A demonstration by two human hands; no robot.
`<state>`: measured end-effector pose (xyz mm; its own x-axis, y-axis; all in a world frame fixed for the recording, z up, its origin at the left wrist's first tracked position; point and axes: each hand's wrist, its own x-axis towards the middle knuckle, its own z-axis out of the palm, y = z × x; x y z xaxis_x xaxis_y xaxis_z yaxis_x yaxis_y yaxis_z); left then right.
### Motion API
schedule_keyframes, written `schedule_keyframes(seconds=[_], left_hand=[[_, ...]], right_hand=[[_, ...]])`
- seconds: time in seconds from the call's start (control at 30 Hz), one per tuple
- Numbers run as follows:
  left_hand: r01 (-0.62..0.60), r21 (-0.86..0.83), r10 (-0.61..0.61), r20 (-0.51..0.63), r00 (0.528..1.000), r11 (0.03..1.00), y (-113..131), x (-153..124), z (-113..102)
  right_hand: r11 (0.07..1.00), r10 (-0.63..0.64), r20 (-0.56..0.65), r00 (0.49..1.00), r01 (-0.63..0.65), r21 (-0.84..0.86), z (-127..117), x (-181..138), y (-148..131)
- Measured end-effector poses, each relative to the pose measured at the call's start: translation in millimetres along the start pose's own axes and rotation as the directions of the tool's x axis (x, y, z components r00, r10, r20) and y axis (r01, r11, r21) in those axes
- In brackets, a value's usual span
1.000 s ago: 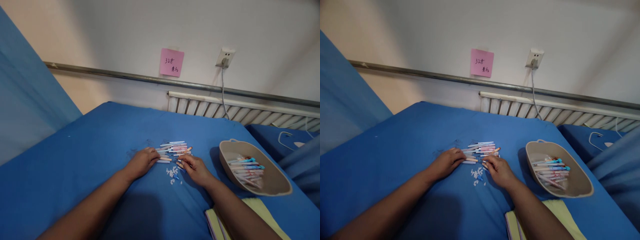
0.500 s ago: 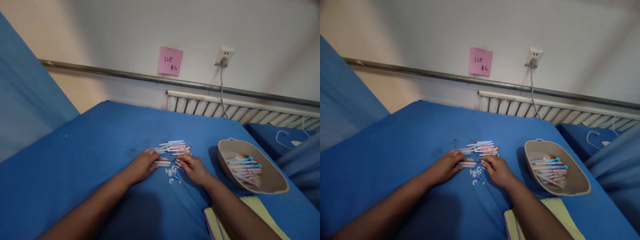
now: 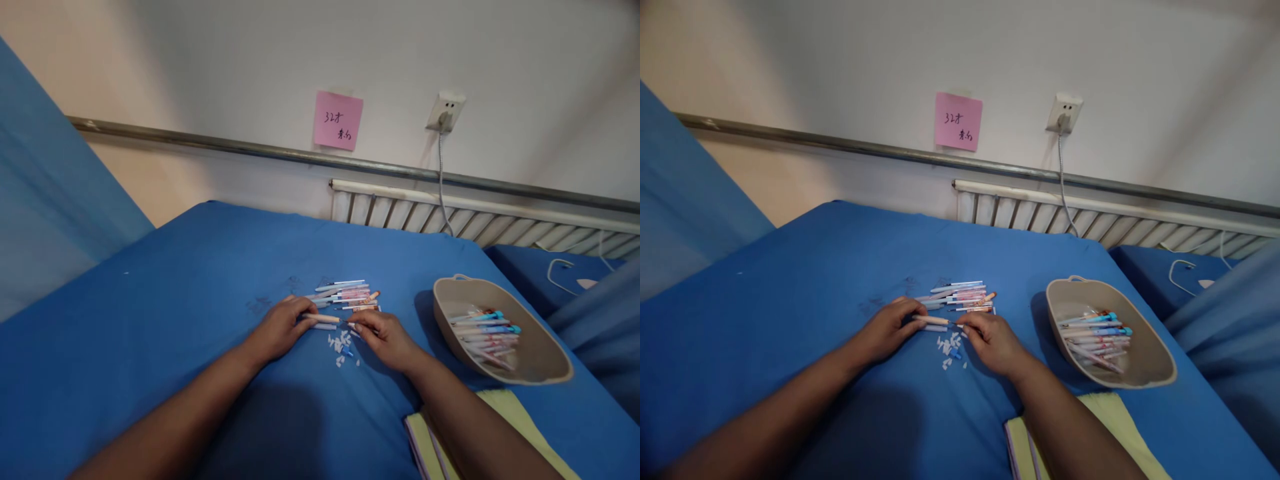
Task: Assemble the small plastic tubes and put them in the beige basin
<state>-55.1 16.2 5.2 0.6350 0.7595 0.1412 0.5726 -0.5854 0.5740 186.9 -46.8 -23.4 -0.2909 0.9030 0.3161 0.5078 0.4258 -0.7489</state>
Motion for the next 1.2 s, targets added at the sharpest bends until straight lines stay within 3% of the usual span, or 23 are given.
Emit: schedule_keyframes(seconds=[0.43,0.67,0.83,1.0,1.2], left_hand=[[-0.097,-0.015,0.097,0.027,0.995,0.995,6.9,-1.4,-0.7],[-0.107,-0.159,0.119,0.066,0.991,0.981,21.1,-4.2,5.7],[-0.069,-0.251,0.083,0.045,0.996,0.965,30.6,-5.3,14.7],[0.004,-0.368,0.016,0.051,0.999,0.930,31.4,-4.7,19.3],[0.062,-0.439,-0.030,0.080,0.996,0.896,32.1,-5.1,18.1]], right_hand=[[1.000,0.005,0.094,0.996,-0.005,-0.001,-1.8,-1.4,-5.2],[0.990,0.140,-0.117,0.983,-0.142,-0.009,6.9,-0.1,-15.3],[0.953,0.222,-0.168,0.961,-0.177,0.245,12.5,0.0,-30.4],[0.852,0.307,-0.065,0.950,-0.243,0.463,20.0,-0.4,-27.9],[0.840,0.327,0.034,0.944,-0.307,0.448,22.9,-1.5,-25.3]])
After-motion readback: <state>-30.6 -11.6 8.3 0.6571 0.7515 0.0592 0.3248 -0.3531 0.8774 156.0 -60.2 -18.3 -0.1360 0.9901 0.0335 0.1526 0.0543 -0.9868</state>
